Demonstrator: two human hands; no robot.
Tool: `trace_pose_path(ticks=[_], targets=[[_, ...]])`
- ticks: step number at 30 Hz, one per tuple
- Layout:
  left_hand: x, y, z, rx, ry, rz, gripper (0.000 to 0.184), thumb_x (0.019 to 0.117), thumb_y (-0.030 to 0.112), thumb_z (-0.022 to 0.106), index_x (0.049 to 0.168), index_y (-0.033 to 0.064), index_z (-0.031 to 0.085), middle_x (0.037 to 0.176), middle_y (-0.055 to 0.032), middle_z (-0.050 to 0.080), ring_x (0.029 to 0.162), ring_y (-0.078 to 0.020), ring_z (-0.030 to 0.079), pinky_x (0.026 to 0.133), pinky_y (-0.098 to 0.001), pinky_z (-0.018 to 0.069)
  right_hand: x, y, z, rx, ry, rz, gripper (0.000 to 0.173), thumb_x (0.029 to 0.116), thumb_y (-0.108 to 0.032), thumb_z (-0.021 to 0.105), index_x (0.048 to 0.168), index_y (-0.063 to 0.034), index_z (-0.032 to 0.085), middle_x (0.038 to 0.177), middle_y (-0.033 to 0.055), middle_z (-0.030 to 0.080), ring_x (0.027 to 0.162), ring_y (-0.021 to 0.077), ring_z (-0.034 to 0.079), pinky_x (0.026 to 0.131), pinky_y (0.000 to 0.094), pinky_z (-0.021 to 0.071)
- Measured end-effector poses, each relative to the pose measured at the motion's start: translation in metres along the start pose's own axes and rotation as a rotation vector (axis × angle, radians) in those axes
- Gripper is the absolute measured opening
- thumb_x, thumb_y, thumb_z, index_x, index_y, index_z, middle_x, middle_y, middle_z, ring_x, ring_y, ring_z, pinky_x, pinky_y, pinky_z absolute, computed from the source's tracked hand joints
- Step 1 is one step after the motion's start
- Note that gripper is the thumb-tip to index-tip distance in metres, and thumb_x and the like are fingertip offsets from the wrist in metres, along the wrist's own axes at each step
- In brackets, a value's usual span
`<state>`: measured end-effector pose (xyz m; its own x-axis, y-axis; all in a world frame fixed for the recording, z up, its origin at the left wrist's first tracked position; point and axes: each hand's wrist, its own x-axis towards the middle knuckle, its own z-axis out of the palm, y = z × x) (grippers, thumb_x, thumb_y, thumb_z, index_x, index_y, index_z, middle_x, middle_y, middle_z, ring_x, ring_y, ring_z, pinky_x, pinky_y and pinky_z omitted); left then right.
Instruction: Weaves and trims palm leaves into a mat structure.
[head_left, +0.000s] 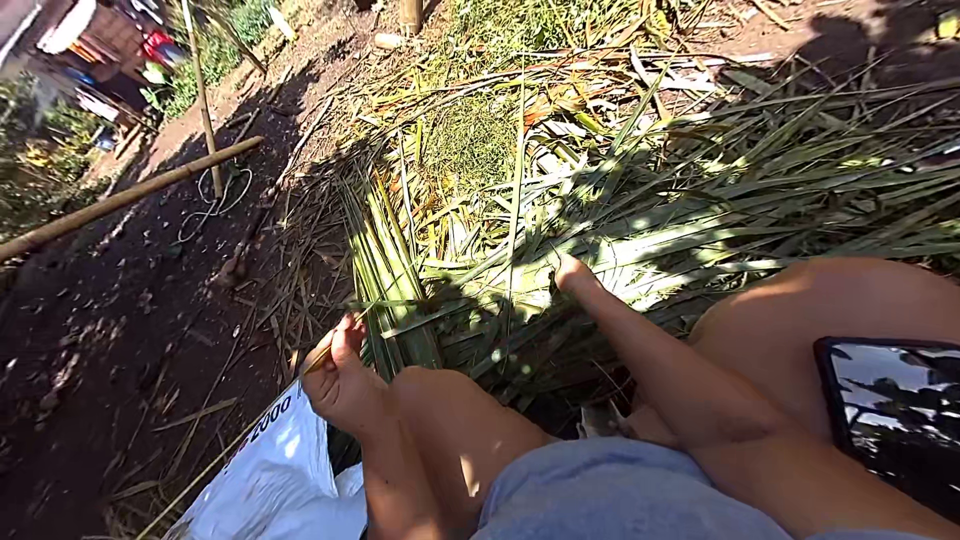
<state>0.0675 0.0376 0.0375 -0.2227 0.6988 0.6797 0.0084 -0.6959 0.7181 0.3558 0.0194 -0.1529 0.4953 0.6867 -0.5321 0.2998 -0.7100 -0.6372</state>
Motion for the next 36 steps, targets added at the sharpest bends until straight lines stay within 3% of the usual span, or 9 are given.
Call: trace_pose_path(ticks=[4,12,18,20,23,27,31,34,36], targets=[[0.009,0.001,-0.013,0.052,-0.059,0.109,0.017,0.0997,-0.006,0.052,0.102,0.0061,0.063,0.095,0.0044,0.076,0.092,-0.0103,0.074,0.087,-0.0299,0.0625,-0.013,-0.021,-0.009,0.148,0.07,-0.116,0.04,0.1123,-0.024,0.038,0.138,0.0034,0.052,0.125,0.0323,0.062,0.119,0.0479,0.061,0.1,0.0649,0.0458],[-0.025,-0.019,-0.001,0.015,-0.522,0.149,0.019,0.1049,0.014,0.057,0.117,0.0214,0.071,0.113,0.0089,0.075,0.108,-0.0068,0.07,0.097,-0.0278,0.0575,-0.141,-0.102,-0.01,-0.106,0.061,-1.028,0.027,0.1065,-0.018,0.05,0.119,-0.0059,0.07,0.109,0.0154,0.072,0.098,0.0335,0.072,0.083,0.056,0.0574],[0.004,0.006,-0.022,-0.139,-0.252,0.106,0.018,0.1056,0.025,0.055,0.114,0.0312,0.069,0.102,0.0124,0.074,0.095,-0.0066,0.072,0.09,-0.0304,0.0612,-0.021,-0.018,-0.011,-0.305,-0.152,-0.317,0.037,0.1114,-0.018,0.038,0.132,0.0043,0.058,0.125,0.0313,0.064,0.119,0.0443,0.062,0.102,0.0644,0.0446],[0.02,0.015,-0.03,-0.123,-0.05,0.008,0.013,0.1091,0.022,0.048,0.11,0.0258,0.06,0.093,0.0132,0.07,0.086,-0.0064,0.072,0.085,-0.0304,0.0626,-0.006,-0.005,-0.013,-0.048,-0.085,-0.223,0.041,0.1136,-0.026,0.035,0.135,0.0025,0.057,0.105,0.0198,0.067,0.086,0.0264,0.064,0.08,0.0467,0.0517],[0.02,0.016,-0.029,-0.094,0.071,-0.179,0.016,0.1092,0.007,0.038,0.119,0.004,0.05,0.087,0.0016,0.066,0.08,-0.0116,0.072,0.078,-0.0342,0.0632,-0.044,-0.031,-0.003,0.428,-0.408,-0.42,0.045,0.1134,-0.036,0.019,0.137,-0.0109,0.048,0.077,-0.0054,0.067,0.041,-0.0011,0.044,0.037,0.0161,0.0378],[-0.007,0.005,-0.008,-0.036,-0.016,-0.435,0.032,0.1082,0.006,0.045,0.137,-0.0068,0.05,0.098,-0.0132,0.07,0.079,-0.0125,0.069,0.074,-0.0314,0.06,-0.107,-0.066,0.034,0.804,-0.569,-0.578,0.035,0.1122,-0.03,0.025,0.124,-0.0123,0.053,0.069,-0.0094,0.063,0.044,-0.0011,0.048,0.041,0.0155,0.0425],[-0.056,0.001,0.005,-0.138,-0.167,-0.51,0.027,0.1068,0.001,0.045,0.123,-0.0149,0.059,0.101,-0.018,0.071,0.091,-0.0145,0.07,0.09,-0.0323,0.057,-0.148,-0.096,0.047,0.805,-0.481,-0.518,0.034,0.1131,-0.026,0.023,0.11,-0.0137,0.055,0.062,-0.0109,0.056,0.042,-0.0003,0.045,0.04,0.0167,0.0425],[-0.051,0.006,-0.029,-0.164,0.074,-0.465,0.024,0.1069,0.002,0.043,0.112,-0.0118,0.061,0.082,-0.0072,0.067,0.076,-0.0071,0.066,0.079,-0.0264,0.0577,-0.127,-0.105,0.045,0.524,-0.348,-0.715,0.031,0.1119,-0.026,0.029,0.12,-0.0086,0.053,0.07,-0.0119,0.058,0.048,-0.0016,0.049,0.046,0.0167,0.0465],[-0.034,-0.001,-0.074,-0.101,0.212,-0.495,0.021,0.1089,0.008,0.043,0.116,-0.0034,0.059,0.079,0.002,0.059,0.067,-0.0022,0.06,0.067,-0.0211,0.0559,-0.08,-0.094,0.044,-0.005,-0.097,-0.88,0.041,0.1096,-0.024,0.032,0.128,0.0044,0.055,0.083,0.0039,0.059,0.063,0.0109,0.057,0.061,0.0275,0.0517]])
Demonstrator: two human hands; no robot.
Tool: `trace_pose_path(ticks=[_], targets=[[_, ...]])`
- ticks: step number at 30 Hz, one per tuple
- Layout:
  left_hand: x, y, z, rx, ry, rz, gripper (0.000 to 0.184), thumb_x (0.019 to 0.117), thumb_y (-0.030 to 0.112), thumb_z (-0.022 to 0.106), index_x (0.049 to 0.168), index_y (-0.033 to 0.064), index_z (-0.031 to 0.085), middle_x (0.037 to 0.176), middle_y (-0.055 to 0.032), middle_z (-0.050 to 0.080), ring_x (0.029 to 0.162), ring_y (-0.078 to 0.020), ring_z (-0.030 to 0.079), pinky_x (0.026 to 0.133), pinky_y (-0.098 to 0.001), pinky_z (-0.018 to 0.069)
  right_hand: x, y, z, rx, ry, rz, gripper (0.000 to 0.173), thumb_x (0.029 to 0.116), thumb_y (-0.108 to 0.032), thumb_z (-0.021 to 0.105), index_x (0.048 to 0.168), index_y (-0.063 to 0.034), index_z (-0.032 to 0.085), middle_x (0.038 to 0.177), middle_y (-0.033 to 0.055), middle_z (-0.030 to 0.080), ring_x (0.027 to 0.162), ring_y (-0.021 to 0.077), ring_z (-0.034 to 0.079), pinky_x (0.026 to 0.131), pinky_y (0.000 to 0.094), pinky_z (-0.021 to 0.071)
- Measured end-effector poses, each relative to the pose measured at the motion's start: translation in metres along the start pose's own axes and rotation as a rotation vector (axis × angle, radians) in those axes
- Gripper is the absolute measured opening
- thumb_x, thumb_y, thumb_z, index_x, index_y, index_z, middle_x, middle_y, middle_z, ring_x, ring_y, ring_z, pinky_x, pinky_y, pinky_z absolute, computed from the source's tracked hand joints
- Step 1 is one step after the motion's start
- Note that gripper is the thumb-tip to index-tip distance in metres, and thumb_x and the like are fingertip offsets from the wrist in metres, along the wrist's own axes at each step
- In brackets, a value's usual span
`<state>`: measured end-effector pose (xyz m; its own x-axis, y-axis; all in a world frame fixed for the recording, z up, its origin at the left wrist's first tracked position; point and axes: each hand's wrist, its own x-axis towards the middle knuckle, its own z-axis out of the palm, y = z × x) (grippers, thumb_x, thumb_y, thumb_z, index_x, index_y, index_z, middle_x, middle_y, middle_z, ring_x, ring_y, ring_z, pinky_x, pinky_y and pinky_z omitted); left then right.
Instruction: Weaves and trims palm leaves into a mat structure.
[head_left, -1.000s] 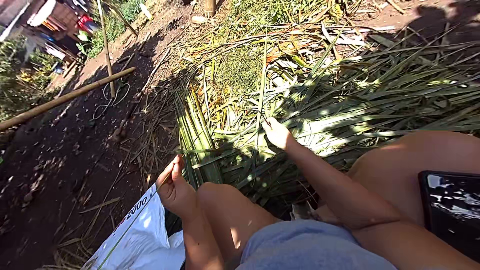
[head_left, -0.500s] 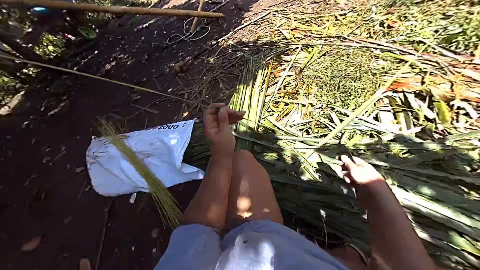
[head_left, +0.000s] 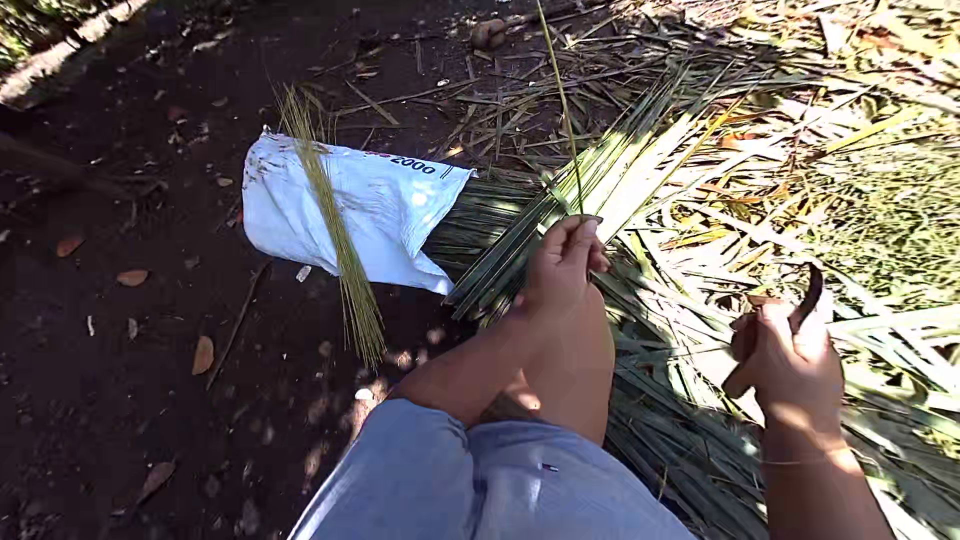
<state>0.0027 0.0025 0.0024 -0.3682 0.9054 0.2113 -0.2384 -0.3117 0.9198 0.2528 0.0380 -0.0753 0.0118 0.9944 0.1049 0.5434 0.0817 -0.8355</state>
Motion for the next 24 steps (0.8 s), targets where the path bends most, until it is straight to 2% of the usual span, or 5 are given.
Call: trace_pose_path(ticks=[2,7,14,18,24], targets=[[0.022,0.001,-0.042,0.085,0.139,-0.022,0.021,0.1089,0.011,0.045,0.119,-0.0018,0.058,0.079,0.0026,0.061,0.06,-0.001,0.058,0.058,-0.0181,0.0529,0.006,0.066,-0.009,-0.512,-0.353,0.073,0.037,0.1067,-0.007,0.04,0.128,0.0196,0.053,0.114,0.0383,0.064,0.107,0.0511,0.065,0.097,0.0661,0.0475],[0.016,-0.002,-0.085,0.159,0.288,-0.045,0.022,0.1099,0.019,0.047,0.127,0.009,0.055,0.082,0.0028,0.064,0.05,0.0026,0.043,0.046,-0.0116,0.0354,-0.018,0.174,-0.02,-1.159,-1.184,0.571,0.039,0.095,-0.022,0.071,0.119,0.0081,0.068,0.121,0.0324,0.065,0.116,0.0487,0.063,0.099,0.0682,0.0457],[0.006,-0.006,-0.01,-0.018,0.011,-0.16,0.022,0.1118,0.021,0.04,0.124,0.0094,0.054,0.113,-0.0038,0.074,0.088,-0.0085,0.072,0.075,-0.0235,0.0568,0.012,-0.025,-0.042,0.195,-0.436,0.177,0.021,0.104,-0.024,0.047,0.098,-0.0108,0.062,0.06,-0.0079,0.051,0.044,-0.0004,0.04,0.044,0.018,0.038],[-0.002,-0.018,0.049,-0.104,-0.165,-0.067,0.021,0.1115,0.018,0.035,0.123,0.0059,0.047,0.123,-0.0091,0.071,0.115,-0.0157,0.068,0.099,-0.0348,0.0524,-0.019,-0.084,-0.016,0.575,-0.37,0.151,0.032,0.1061,-0.024,0.047,0.132,-0.0096,0.058,0.1,-0.0005,0.073,0.048,-0.0008,0.045,0.046,0.0166,0.0398],[-0.002,-0.018,0.066,-0.113,-0.285,-0.014,0.013,0.1084,0.012,0.044,0.118,0.0087,0.052,0.119,-0.0067,0.074,0.107,-0.0136,0.071,0.09,-0.0305,0.0565,-0.034,-0.066,-0.03,0.618,-0.214,0.226,0.016,0.1034,-0.011,0.056,0.112,-0.0043,0.067,0.074,-0.004,0.061,0.047,-0.0011,0.042,0.044,0.0145,0.0374]])
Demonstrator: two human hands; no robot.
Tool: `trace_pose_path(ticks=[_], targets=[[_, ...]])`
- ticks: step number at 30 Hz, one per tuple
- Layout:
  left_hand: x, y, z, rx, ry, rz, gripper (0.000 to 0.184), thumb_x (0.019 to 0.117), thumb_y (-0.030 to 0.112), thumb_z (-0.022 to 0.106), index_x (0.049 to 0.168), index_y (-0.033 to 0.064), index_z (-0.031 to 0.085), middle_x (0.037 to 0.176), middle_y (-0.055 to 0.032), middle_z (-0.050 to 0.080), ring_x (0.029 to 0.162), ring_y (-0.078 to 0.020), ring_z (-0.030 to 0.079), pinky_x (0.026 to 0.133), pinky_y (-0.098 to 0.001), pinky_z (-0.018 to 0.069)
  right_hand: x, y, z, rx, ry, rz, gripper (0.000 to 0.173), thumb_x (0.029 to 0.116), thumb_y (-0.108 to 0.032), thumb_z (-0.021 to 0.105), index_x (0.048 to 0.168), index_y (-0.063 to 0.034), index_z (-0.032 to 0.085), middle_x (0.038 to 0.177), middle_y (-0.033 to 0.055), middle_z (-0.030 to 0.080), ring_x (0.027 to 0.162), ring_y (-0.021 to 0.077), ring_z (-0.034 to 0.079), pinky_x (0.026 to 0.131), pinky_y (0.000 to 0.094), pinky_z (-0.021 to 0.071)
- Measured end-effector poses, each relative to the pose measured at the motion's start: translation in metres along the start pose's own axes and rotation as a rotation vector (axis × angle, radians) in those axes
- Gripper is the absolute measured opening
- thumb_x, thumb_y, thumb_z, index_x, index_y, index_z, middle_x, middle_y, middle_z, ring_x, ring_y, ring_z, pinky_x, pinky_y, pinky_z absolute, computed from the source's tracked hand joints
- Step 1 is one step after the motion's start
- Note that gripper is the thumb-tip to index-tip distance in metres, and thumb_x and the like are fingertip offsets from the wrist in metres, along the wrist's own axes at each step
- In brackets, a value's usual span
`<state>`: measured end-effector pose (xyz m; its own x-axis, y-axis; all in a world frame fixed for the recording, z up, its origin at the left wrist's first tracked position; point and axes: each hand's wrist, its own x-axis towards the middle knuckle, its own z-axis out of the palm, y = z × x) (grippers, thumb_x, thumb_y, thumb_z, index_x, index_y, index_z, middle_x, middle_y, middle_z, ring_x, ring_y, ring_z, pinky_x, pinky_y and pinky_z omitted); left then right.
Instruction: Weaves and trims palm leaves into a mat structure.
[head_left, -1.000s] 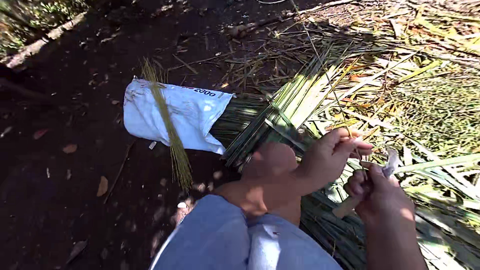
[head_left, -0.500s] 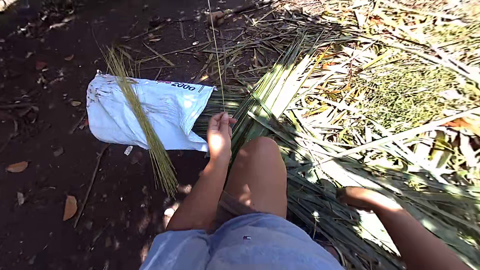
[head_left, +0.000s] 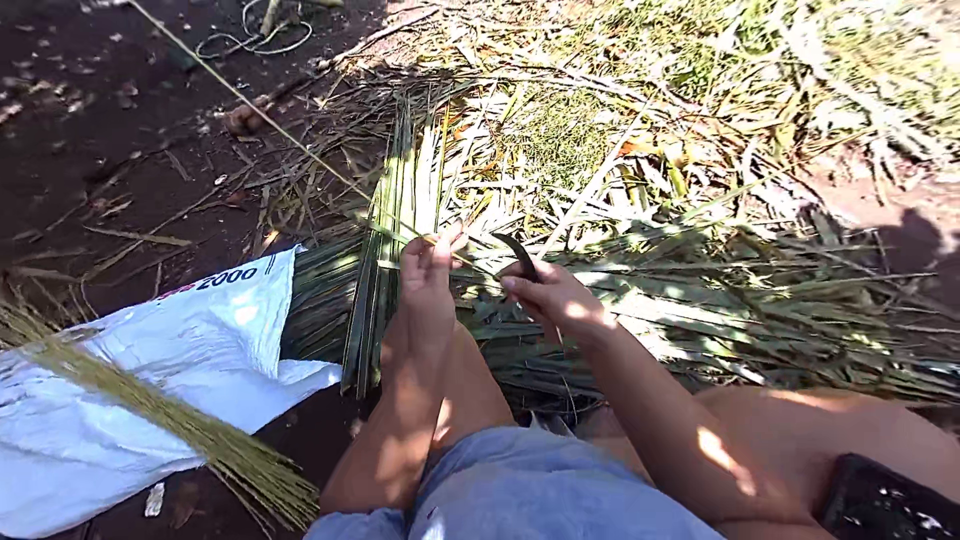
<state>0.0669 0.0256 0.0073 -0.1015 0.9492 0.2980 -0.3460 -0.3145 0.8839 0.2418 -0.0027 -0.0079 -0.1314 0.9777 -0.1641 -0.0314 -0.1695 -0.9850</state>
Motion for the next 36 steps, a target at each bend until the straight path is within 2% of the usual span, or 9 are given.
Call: trace_pose_path(ticks=[4,6,7,8,11,15,20,27,36], targets=[[0.012,0.025,-0.015,0.087,-0.021,-0.015,0.013,0.1019,0.001,0.055,0.108,0.0101,0.062,0.106,-0.0019,0.075,0.086,-0.0105,0.073,0.072,-0.0259,0.0611,0.002,0.009,-0.048,-0.337,0.245,-0.108,0.019,0.1049,-0.02,0.058,0.113,-0.0064,0.069,0.075,-0.0008,0.06,0.052,0.0044,0.045,0.049,0.0225,0.0406],[0.009,0.027,-0.014,0.098,-0.078,0.031,0.016,0.0983,-0.002,0.06,0.106,0.0112,0.065,0.103,-0.0027,0.076,0.087,-0.0138,0.075,0.076,-0.0298,0.064,0.0,0.011,-0.053,-0.531,0.46,-0.188,0.028,0.1071,-0.026,0.055,0.122,-0.0069,0.068,0.1,0.0107,0.066,0.077,0.0191,0.06,0.07,0.0402,0.0516],[0.005,0.026,-0.011,0.122,-0.09,0.073,0.017,0.0971,-0.003,0.062,0.105,0.0116,0.067,0.102,-0.0028,0.077,0.089,-0.015,0.076,0.079,-0.0316,0.0645,-0.003,0.007,-0.05,-0.541,0.524,-0.177,0.037,0.1097,-0.029,0.049,0.134,-0.0031,0.062,0.117,0.02,0.066,0.099,0.0317,0.065,0.088,0.0538,0.0524],[0.002,0.024,-0.008,0.155,-0.107,0.126,0.017,0.0971,-0.001,0.064,0.105,0.0122,0.07,0.103,-0.0023,0.077,0.091,-0.0154,0.076,0.082,-0.0327,0.064,-0.005,0.005,-0.043,-0.504,0.563,-0.17,0.043,0.1114,-0.031,0.041,0.141,-0.0021,0.056,0.121,0.0222,0.065,0.105,0.035,0.065,0.092,0.0569,0.0511],[-0.004,0.013,-0.007,0.243,-0.196,0.3,0.016,0.0997,0.007,0.064,0.108,0.0178,0.072,0.109,0.0014,0.077,0.1,-0.0144,0.074,0.09,-0.0334,0.0616,-0.009,-0.001,-0.011,-0.113,0.429,-0.19,0.049,0.112,-0.036,0.027,0.13,-0.0066,0.062,0.073,-0.0018,0.052,0.06,0.0075,0.048,0.058,0.0271,0.0445],[-0.013,-0.002,-0.012,0.27,-0.332,0.456,0.022,0.1015,0.009,0.062,0.114,0.0229,0.073,0.113,0.0033,0.075,0.107,-0.0139,0.072,0.094,-0.0322,0.0596,-0.017,-0.017,0.013,0.496,-0.146,-0.033,0.031,0.1096,-0.022,0.038,0.131,-0.0087,0.055,0.069,-0.0059,0.052,0.055,0.0008,0.053,0.054,0.0148,0.0485],[-0.016,-0.006,-0.022,0.348,-0.527,0.633,0.027,0.1047,0.004,0.054,0.123,0.0184,0.068,0.125,0.0043,0.072,0.119,-0.0124,0.067,0.102,-0.0316,0.056,-0.008,-0.017,-0.003,0.637,-0.264,0.059,0.024,0.1085,-0.022,0.045,0.119,-0.008,0.062,0.066,-0.0071,0.054,0.05,-0.0012,0.052,0.048,0.0132,0.048],[-0.021,0.003,-0.029,0.294,-0.49,0.661,0.029,0.1048,0.004,0.054,0.123,0.0202,0.068,0.124,0.005,0.072,0.116,-0.0132,0.069,0.099,-0.0308,0.0573,0.008,-0.009,-0.032,0.609,-0.042,0.047,0.027,0.1115,-0.028,0.041,0.115,-0.0106,0.061,0.062,-0.0082,0.045,0.047,-0.0008,0.043,0.045,0.0131,0.0414],[-0.019,0.002,-0.039,0.196,-0.225,0.461,0.022,0.1007,0.009,0.063,0.114,0.0221,0.074,0.11,0.0038,0.076,0.103,-0.0116,0.073,0.092,-0.0308,0.0605,0.018,0.02,-0.049,0.545,0.318,-0.035,0.025,0.1103,-0.022,0.042,0.113,-0.0097,0.063,0.061,-0.0067,0.051,0.044,-0.0005,0.044,0.042,0.0144,0.0418]])
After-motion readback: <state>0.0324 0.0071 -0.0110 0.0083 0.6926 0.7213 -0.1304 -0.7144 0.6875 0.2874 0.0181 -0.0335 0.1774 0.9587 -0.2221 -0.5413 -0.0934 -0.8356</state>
